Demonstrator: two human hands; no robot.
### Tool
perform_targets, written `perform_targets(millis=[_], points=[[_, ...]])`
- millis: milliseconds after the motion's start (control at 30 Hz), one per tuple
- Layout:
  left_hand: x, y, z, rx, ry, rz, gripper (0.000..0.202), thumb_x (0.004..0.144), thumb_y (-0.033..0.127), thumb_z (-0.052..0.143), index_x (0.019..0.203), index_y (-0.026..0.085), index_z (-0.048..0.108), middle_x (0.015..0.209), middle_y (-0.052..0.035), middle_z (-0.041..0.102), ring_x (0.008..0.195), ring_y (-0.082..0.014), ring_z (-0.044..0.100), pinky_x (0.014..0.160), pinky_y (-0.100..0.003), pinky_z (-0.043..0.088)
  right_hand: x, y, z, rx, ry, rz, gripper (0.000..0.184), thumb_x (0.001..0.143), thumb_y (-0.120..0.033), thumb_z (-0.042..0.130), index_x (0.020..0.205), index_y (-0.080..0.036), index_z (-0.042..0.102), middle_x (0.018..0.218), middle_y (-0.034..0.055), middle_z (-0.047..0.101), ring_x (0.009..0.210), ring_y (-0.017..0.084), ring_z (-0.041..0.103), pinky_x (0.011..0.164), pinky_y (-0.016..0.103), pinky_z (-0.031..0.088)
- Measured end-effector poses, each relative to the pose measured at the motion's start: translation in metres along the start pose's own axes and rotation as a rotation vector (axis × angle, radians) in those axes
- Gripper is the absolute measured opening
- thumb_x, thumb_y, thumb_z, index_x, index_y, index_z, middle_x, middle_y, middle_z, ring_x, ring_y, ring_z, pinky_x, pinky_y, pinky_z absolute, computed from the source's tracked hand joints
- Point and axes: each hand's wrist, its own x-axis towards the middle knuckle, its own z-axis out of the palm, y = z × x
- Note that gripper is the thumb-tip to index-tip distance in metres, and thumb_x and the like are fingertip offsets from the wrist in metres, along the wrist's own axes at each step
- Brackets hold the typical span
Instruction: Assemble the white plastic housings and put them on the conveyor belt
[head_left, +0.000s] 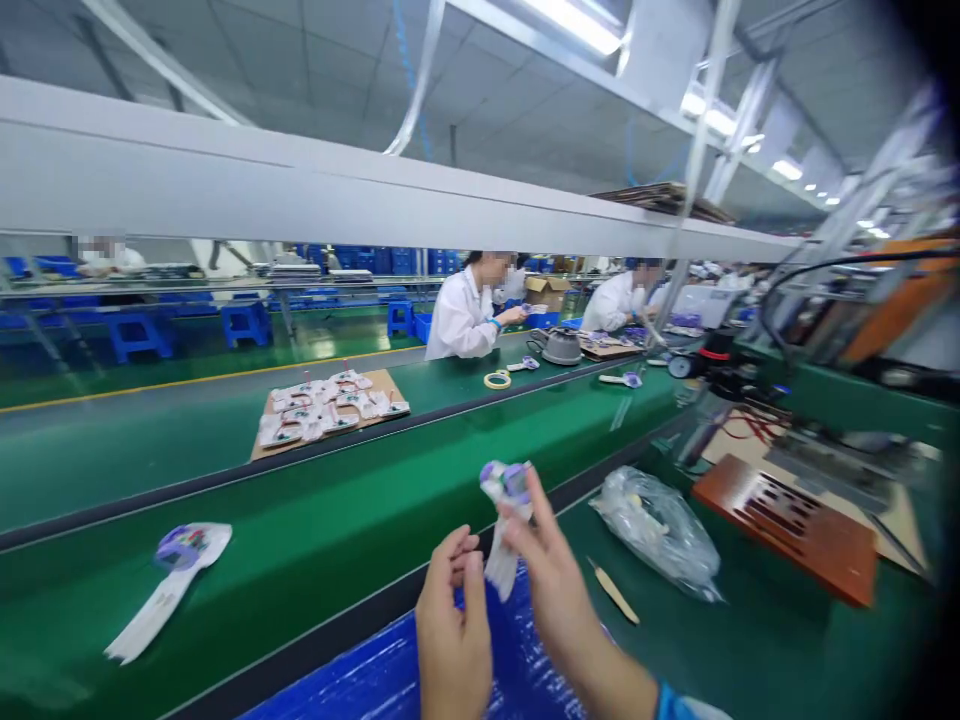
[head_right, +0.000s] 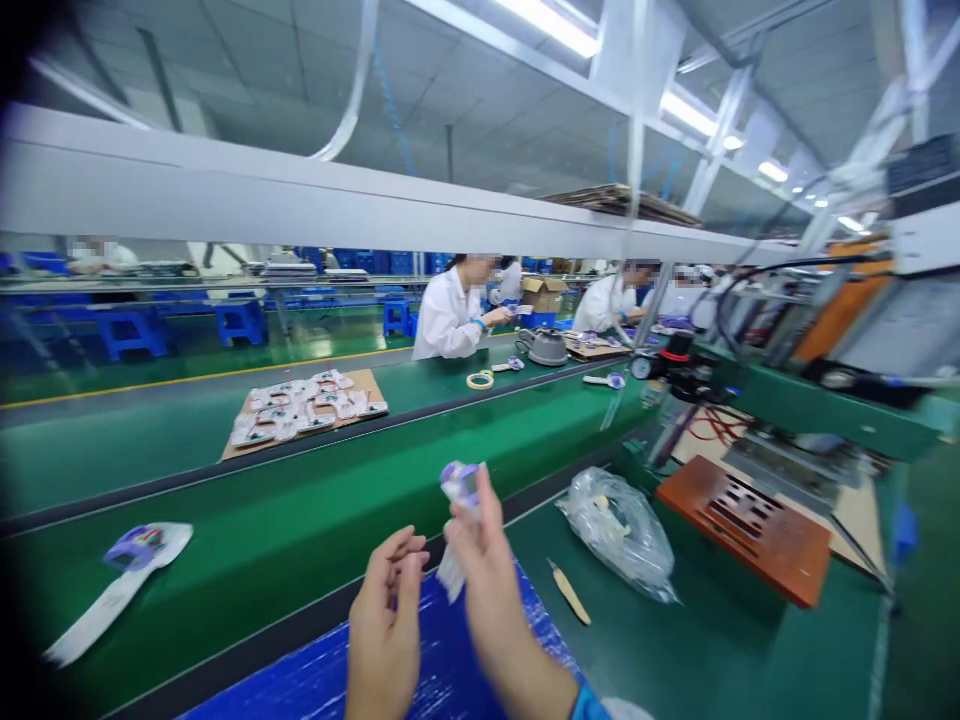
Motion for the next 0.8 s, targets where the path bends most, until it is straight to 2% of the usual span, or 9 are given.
perform_targets(millis=[133, 200, 333, 433, 500, 567, 633, 700, 800], points=[[0.008, -0.010, -0.002, -0.156, -0.132, -0.249, 0.061, 0.076, 0.067, 0.059, 0.114, 0.020, 0.059, 0.115, -0.0099, 0.065, 0.102, -0.0255, 0.063, 0.084, -0.033, 0.052, -0.049, 0.011, 0.010, -0.150, -0.127, 0.009, 0.061, 0.090, -0.039, 0.055, 0.147, -0.029, 0.036, 0.157, 0.0052, 0.023, 0.141, 0.028, 0.030, 0.110, 0.043, 0.036], [0.012, -0.021, -0.002, -0.228, -0.152, -0.360, 0.066, 0.064, 0.067, 0.070, 0.108, 0.018, 0.061, 0.113, -0.0098, 0.065, 0.100, -0.0261, 0.063, 0.081, -0.033, 0.053, -0.053, 0.014, 0.004, -0.346, -0.220, -0.081, 0.055, 0.089, -0.030, 0.055, 0.143, -0.027, 0.045, 0.155, 0.0063, 0.030, 0.141, 0.027, 0.029, 0.113, 0.044, 0.030], [0.011, -0.034, -0.003, -0.349, -0.053, -0.530, 0.068, 0.053, 0.055, 0.083, 0.105, 0.017, 0.060, 0.099, -0.0066, 0.068, 0.089, -0.0217, 0.065, 0.073, -0.027, 0.053, -0.058, 0.006, -0.010, -0.651, -0.384, -0.215, 0.029, 0.086, -0.021, 0.058, 0.112, -0.027, 0.070, 0.144, 0.0062, 0.048, 0.131, 0.028, 0.044, 0.109, 0.046, 0.035], [0.006, -0.034, -0.003, -0.395, -0.029, -0.520, 0.065, 0.051, 0.051, 0.085, 0.102, 0.017, 0.062, 0.094, -0.0050, 0.068, 0.079, -0.0168, 0.063, 0.064, -0.023, 0.051, -0.058, 0.004, -0.016, -0.636, -0.372, -0.341, 0.021, 0.090, -0.021, 0.053, 0.088, -0.021, 0.073, 0.132, 0.0088, 0.059, 0.120, 0.025, 0.054, 0.103, 0.041, 0.041], [0.004, -0.034, -0.001, -0.378, -0.027, -0.480, 0.062, 0.052, 0.052, 0.084, 0.098, 0.015, 0.065, 0.091, -0.0050, 0.067, 0.070, -0.0132, 0.059, 0.055, -0.020, 0.047, -0.051, 0.008, -0.021, -0.543, -0.268, -0.377, 0.025, 0.093, -0.023, 0.048, 0.082, -0.019, 0.070, 0.113, 0.0104, 0.069, 0.105, 0.023, 0.061, 0.094, 0.038, 0.046], [0.003, -0.035, 0.001, -0.325, -0.029, -0.454, 0.061, 0.055, 0.054, 0.082, 0.098, 0.013, 0.067, 0.084, -0.0037, 0.066, 0.061, -0.0098, 0.054, 0.049, -0.018, 0.042, -0.038, 0.018, -0.026, -0.448, -0.076, -0.302, 0.025, 0.094, -0.029, 0.047, 0.087, -0.019, 0.069, 0.100, 0.0103, 0.071, 0.095, 0.023, 0.063, 0.086, 0.037, 0.049], [0.002, -0.036, 0.002, -0.280, -0.039, -0.444, 0.060, 0.060, 0.054, 0.080, 0.101, 0.013, 0.067, 0.075, -0.0008, 0.063, 0.055, -0.0070, 0.048, 0.046, -0.017, 0.037, -0.022, 0.030, -0.031, -0.349, 0.074, -0.136, 0.027, 0.093, -0.037, 0.049, 0.100, -0.019, 0.068, 0.101, 0.0108, 0.070, 0.094, 0.024, 0.063, 0.082, 0.038, 0.050], [0.001, -0.036, 0.003, -0.292, -0.029, -0.430, 0.055, 0.064, 0.052, 0.078, 0.102, 0.015, 0.065, 0.073, 0.0012, 0.061, 0.052, -0.0055, 0.046, 0.043, -0.015, 0.034, -0.006, 0.042, -0.033, -0.243, 0.062, 0.041, 0.036, 0.090, -0.044, 0.051, 0.108, -0.019, 0.068, 0.101, 0.0107, 0.071, 0.089, 0.025, 0.065, 0.078, 0.038, 0.051], [0.001, -0.031, 0.003, -0.387, -0.009, -0.445, 0.047, 0.064, 0.050, 0.079, 0.093, 0.017, 0.062, 0.081, 0.0006, 0.063, 0.052, -0.0051, 0.047, 0.043, -0.015, 0.032, 0.006, 0.052, -0.031, -0.118, -0.117, 0.171, 0.039, 0.085, -0.049, 0.057, 0.105, -0.018, 0.071, 0.091, 0.0083, 0.073, 0.070, 0.020, 0.062, 0.064, 0.034, 0.050]])
